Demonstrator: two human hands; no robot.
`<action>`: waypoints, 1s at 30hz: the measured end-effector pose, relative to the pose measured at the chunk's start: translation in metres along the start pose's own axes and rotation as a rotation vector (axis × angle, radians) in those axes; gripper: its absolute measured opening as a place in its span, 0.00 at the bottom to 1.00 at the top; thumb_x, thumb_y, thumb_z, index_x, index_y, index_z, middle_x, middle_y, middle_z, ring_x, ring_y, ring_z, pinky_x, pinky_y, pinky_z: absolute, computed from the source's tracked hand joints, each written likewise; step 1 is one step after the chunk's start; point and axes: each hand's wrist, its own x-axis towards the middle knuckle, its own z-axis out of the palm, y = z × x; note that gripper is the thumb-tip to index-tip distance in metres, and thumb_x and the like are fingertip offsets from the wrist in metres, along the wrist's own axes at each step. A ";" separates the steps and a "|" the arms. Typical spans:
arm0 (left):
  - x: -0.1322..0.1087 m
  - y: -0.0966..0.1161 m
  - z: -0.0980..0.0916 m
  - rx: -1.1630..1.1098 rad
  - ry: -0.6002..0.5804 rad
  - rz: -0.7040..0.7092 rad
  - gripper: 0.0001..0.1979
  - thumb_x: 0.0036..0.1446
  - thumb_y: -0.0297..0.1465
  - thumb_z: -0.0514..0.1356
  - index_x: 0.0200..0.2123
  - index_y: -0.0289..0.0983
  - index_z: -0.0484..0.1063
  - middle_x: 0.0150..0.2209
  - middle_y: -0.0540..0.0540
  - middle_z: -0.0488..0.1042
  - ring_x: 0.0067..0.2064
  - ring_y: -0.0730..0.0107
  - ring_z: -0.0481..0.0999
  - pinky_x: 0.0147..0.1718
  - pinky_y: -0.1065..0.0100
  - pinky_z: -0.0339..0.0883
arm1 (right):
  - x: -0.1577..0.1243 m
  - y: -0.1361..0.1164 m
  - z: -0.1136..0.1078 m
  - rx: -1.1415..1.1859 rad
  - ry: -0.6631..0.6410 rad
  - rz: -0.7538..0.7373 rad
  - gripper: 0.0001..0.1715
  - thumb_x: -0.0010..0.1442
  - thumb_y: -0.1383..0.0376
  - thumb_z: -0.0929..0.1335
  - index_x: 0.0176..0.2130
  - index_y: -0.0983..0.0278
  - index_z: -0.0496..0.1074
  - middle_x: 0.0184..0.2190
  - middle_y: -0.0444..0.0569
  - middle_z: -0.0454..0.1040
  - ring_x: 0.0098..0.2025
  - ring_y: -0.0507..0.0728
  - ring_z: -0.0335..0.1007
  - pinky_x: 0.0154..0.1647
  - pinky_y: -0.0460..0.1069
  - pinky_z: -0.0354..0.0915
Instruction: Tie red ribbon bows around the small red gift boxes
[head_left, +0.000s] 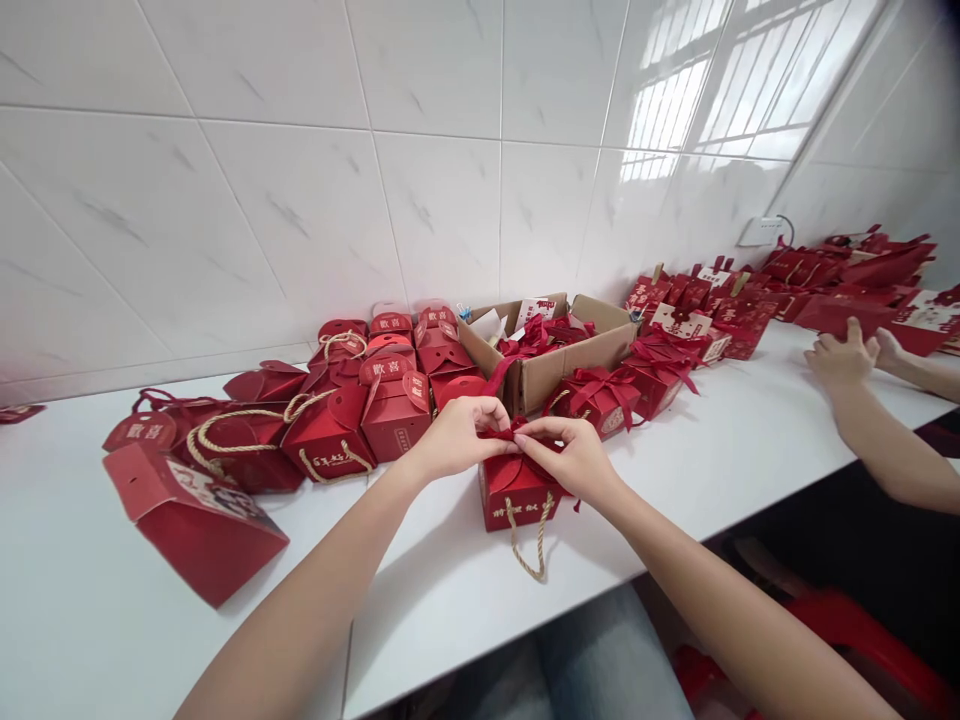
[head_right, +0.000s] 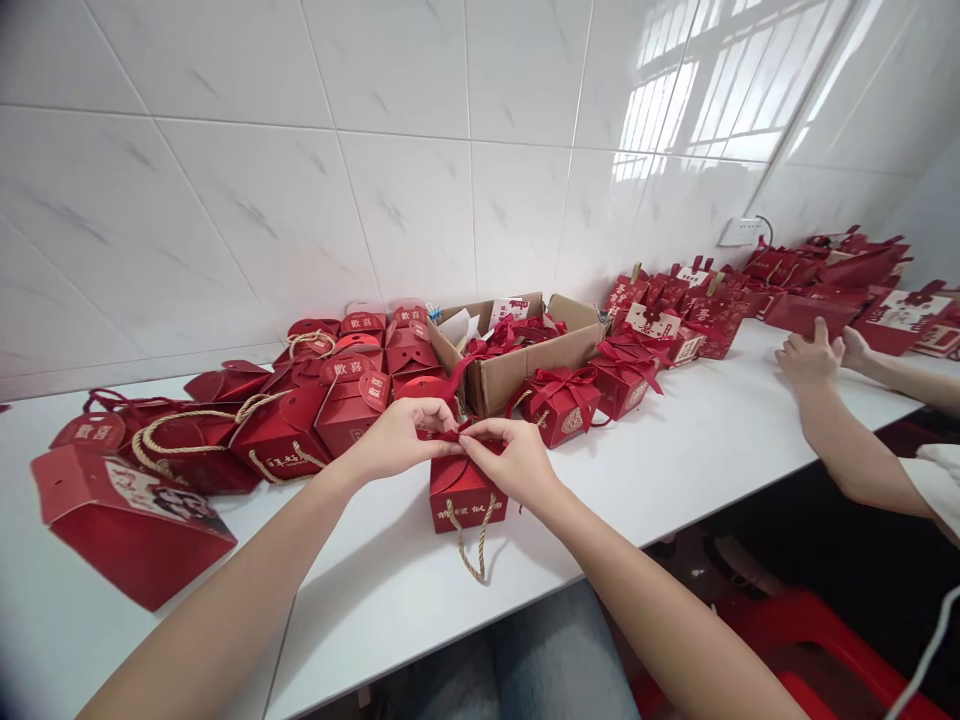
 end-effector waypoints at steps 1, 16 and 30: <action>0.000 0.000 0.000 -0.014 0.008 -0.011 0.11 0.45 0.33 0.66 0.28 0.34 0.68 0.29 0.48 0.74 0.32 0.72 0.74 0.33 0.70 0.68 | 0.000 0.000 -0.001 0.006 -0.005 0.001 0.10 0.54 0.61 0.68 0.34 0.62 0.78 0.34 0.48 0.80 0.38 0.58 0.76 0.42 0.51 0.70; -0.003 0.000 0.000 0.183 0.006 0.125 0.04 0.52 0.31 0.58 0.30 0.37 0.66 0.32 0.49 0.72 0.35 0.69 0.72 0.42 0.66 0.69 | -0.006 -0.002 0.007 -0.195 0.062 -0.038 0.10 0.53 0.65 0.70 0.38 0.57 0.79 0.39 0.47 0.79 0.41 0.60 0.75 0.46 0.55 0.68; -0.002 0.001 0.002 0.159 0.034 0.122 0.04 0.51 0.31 0.60 0.31 0.36 0.68 0.34 0.47 0.76 0.37 0.68 0.76 0.42 0.65 0.71 | 0.000 0.006 -0.008 -0.342 0.006 -0.289 0.10 0.57 0.62 0.68 0.39 0.60 0.79 0.35 0.50 0.75 0.36 0.55 0.72 0.40 0.50 0.69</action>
